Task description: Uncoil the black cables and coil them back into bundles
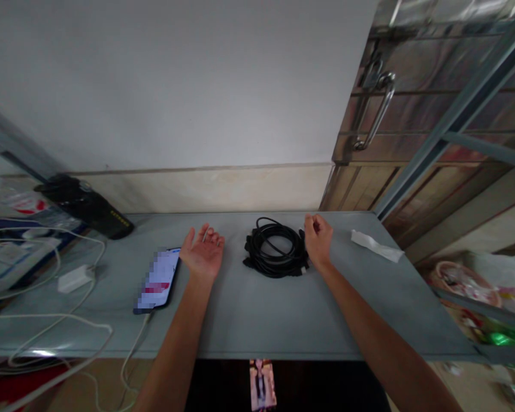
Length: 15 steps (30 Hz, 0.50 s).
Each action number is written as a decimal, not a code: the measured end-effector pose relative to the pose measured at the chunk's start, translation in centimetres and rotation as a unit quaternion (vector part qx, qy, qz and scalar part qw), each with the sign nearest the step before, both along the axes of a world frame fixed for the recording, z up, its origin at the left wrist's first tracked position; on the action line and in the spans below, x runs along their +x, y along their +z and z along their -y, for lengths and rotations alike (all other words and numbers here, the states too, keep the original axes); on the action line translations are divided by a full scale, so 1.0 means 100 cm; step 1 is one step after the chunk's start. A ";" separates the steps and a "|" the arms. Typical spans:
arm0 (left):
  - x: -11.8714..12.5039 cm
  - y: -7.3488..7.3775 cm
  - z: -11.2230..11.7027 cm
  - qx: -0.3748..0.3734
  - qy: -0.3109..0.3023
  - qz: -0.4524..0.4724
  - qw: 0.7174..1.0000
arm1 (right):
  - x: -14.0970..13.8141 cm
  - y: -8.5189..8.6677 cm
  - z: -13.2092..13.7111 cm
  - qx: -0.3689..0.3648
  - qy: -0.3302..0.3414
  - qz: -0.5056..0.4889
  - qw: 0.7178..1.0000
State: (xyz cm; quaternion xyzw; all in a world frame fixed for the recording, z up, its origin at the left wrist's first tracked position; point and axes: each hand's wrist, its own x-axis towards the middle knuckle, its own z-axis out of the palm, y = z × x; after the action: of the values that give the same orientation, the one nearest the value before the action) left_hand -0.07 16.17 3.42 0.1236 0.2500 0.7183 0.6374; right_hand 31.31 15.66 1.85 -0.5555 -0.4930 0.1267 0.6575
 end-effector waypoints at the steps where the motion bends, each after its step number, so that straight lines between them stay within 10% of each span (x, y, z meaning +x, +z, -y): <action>1: 0.000 0.000 0.000 0.002 -0.001 -0.004 1.000 | 0.000 0.000 0.000 -0.001 0.000 -0.001 1.000; 15: 0.000 -0.001 -0.001 -0.008 0.009 0.001 1.000 | 0.000 -0.001 0.000 0.000 -0.002 0.001 1.000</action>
State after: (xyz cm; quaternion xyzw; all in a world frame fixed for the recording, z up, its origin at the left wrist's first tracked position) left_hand -0.10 16.27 3.28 0.1158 0.2564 0.7220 0.6321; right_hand 31.33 15.66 1.77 -0.5569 -0.4927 0.1246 0.6569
